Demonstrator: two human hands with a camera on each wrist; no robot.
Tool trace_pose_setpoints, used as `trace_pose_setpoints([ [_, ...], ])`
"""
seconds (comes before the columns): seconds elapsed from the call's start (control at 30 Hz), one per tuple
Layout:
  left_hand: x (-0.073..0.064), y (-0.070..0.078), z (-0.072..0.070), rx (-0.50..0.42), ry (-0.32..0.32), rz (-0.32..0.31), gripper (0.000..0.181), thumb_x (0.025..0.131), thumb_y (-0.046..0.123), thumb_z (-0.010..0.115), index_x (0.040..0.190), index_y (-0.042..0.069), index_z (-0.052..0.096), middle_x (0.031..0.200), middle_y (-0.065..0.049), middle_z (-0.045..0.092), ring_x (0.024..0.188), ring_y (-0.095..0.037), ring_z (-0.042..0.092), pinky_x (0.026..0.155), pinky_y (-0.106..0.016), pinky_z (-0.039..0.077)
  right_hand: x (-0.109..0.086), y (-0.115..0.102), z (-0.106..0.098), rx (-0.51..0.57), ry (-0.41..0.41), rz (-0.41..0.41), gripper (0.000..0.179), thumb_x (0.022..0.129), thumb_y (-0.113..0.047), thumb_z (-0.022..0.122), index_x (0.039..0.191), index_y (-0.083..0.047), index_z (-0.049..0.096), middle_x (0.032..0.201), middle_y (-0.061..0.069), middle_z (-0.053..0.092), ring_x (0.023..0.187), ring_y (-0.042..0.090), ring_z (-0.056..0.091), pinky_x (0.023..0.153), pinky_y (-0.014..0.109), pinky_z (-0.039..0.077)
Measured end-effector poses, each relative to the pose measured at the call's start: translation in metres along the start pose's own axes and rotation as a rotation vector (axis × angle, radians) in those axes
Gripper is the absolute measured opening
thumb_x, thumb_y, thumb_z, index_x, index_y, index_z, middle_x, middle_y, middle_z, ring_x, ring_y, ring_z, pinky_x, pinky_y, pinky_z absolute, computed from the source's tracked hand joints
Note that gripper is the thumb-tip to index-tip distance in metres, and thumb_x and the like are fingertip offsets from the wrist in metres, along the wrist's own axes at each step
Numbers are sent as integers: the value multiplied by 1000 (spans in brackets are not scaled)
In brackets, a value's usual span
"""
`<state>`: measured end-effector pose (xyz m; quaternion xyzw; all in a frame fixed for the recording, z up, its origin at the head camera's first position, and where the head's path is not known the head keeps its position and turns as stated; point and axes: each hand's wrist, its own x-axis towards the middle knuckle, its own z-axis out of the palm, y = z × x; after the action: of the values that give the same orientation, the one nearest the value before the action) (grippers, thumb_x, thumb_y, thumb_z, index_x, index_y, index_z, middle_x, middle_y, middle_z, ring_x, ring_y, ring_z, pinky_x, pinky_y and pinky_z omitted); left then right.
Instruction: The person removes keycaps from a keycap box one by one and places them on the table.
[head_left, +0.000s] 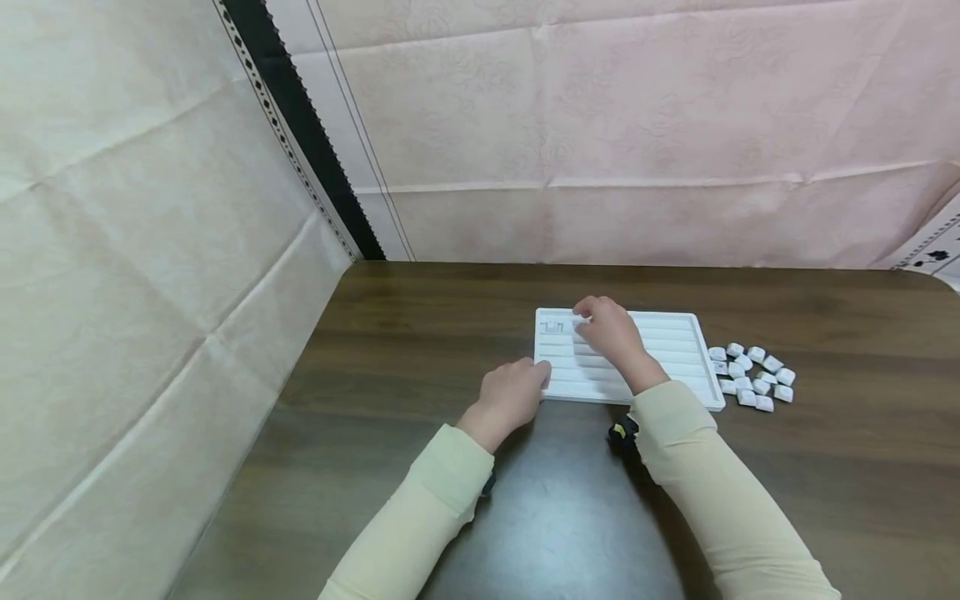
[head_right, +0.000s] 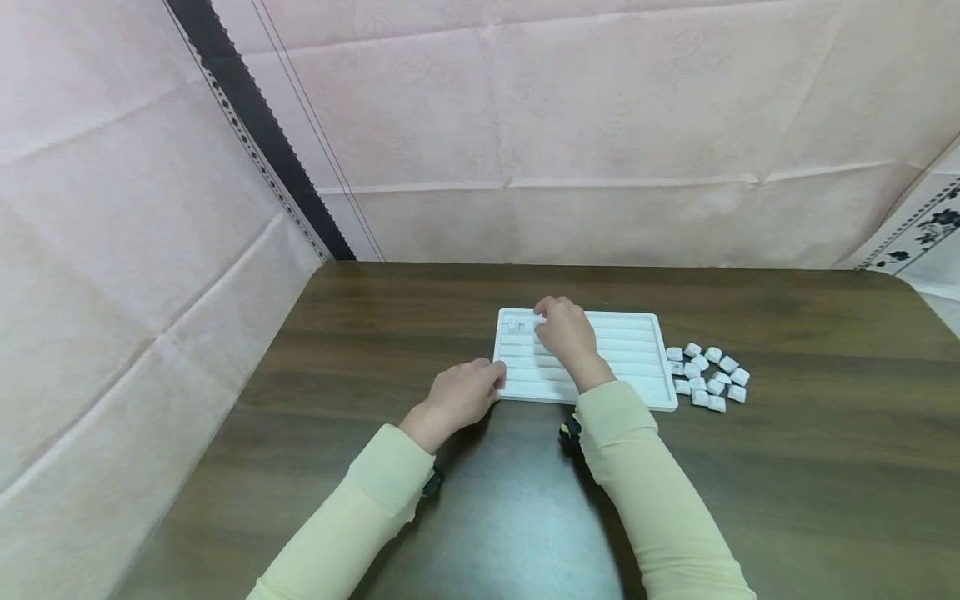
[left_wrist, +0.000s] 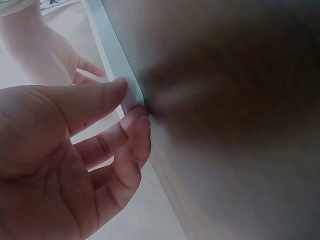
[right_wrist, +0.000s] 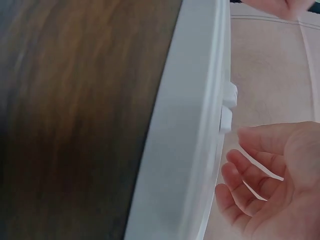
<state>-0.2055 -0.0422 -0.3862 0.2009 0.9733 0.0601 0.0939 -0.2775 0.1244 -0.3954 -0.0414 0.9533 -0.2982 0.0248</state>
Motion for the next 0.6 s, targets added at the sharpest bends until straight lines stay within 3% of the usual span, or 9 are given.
trace_pose_setpoints([
  [0.2,1,1,0,19,4,9,6,91,21,57,95,16,57,81,0,56,67,-15,49,54,-25,39,3,-8,8,-128,-37,-52,31,89,-9,56,119,-4,58,120,21,55,108,36,52,93,50,42],
  [0.6,0,0,0,39,10,18,6,91,21,56,94,16,57,81,0,55,66,-14,48,52,-25,37,6,-16,17,-244,-4,-42,29,88,-5,53,114,-4,62,119,20,56,111,36,48,93,49,42],
])
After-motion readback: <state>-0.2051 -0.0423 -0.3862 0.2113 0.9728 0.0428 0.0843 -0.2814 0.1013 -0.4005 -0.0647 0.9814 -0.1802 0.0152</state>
